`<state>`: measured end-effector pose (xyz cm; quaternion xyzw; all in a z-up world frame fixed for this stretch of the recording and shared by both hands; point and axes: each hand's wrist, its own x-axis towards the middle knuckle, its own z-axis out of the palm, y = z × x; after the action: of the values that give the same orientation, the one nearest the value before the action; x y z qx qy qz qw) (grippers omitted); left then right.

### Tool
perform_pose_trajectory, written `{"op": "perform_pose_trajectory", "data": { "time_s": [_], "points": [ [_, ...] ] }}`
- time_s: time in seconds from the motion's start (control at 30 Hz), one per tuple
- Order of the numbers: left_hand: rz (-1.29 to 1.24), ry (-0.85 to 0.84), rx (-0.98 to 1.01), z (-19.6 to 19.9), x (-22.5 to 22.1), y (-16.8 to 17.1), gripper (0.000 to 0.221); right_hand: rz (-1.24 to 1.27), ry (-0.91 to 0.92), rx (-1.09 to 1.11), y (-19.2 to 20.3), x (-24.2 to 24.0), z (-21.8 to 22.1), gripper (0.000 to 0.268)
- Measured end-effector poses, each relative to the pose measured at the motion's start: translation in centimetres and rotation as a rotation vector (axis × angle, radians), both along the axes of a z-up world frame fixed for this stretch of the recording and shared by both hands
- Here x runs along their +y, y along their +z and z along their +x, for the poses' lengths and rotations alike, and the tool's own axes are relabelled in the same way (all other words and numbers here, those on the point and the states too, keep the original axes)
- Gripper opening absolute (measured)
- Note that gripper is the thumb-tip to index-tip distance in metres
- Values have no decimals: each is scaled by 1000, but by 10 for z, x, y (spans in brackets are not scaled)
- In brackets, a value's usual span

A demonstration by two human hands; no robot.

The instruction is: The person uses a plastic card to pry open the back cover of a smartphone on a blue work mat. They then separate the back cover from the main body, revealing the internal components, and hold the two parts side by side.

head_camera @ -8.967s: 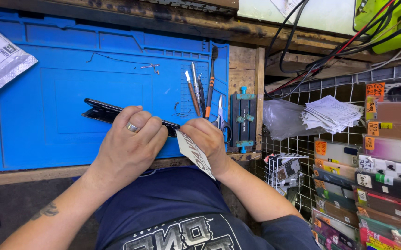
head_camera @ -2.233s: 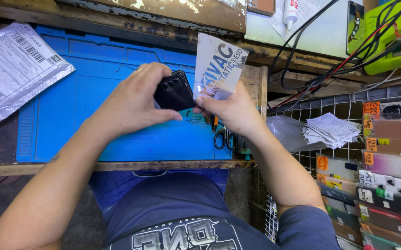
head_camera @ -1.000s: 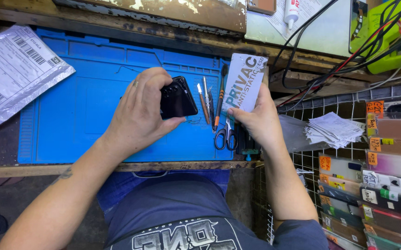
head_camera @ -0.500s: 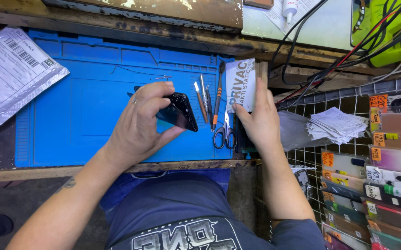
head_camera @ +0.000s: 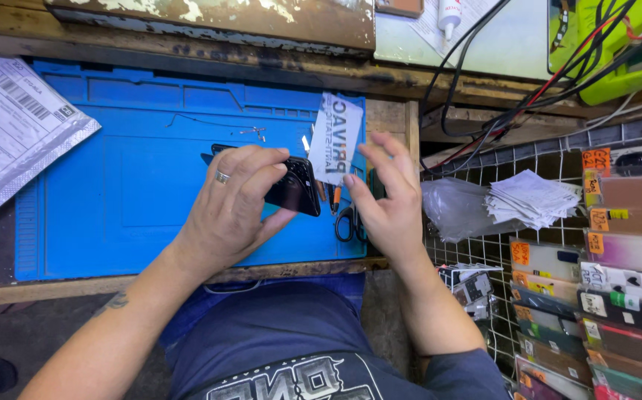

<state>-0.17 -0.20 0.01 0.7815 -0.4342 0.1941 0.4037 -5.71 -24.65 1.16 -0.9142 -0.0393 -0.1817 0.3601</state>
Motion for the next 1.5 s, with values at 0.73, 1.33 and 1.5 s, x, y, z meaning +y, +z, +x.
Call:
{"op": "perform_pose_trajectory", "data": {
  "time_s": [0.73,1.33,1.5],
  "points": [
    [367,171,149,15,35,-14,78,1028,396,399,-55,3,4,73],
    [223,110,355,-7,61,-2,90,-306,546,165,-13,63,39,95],
    [104,146,379,-20,69,-2,96,-238,722,188,-11,67,53,86]
  ]
}}
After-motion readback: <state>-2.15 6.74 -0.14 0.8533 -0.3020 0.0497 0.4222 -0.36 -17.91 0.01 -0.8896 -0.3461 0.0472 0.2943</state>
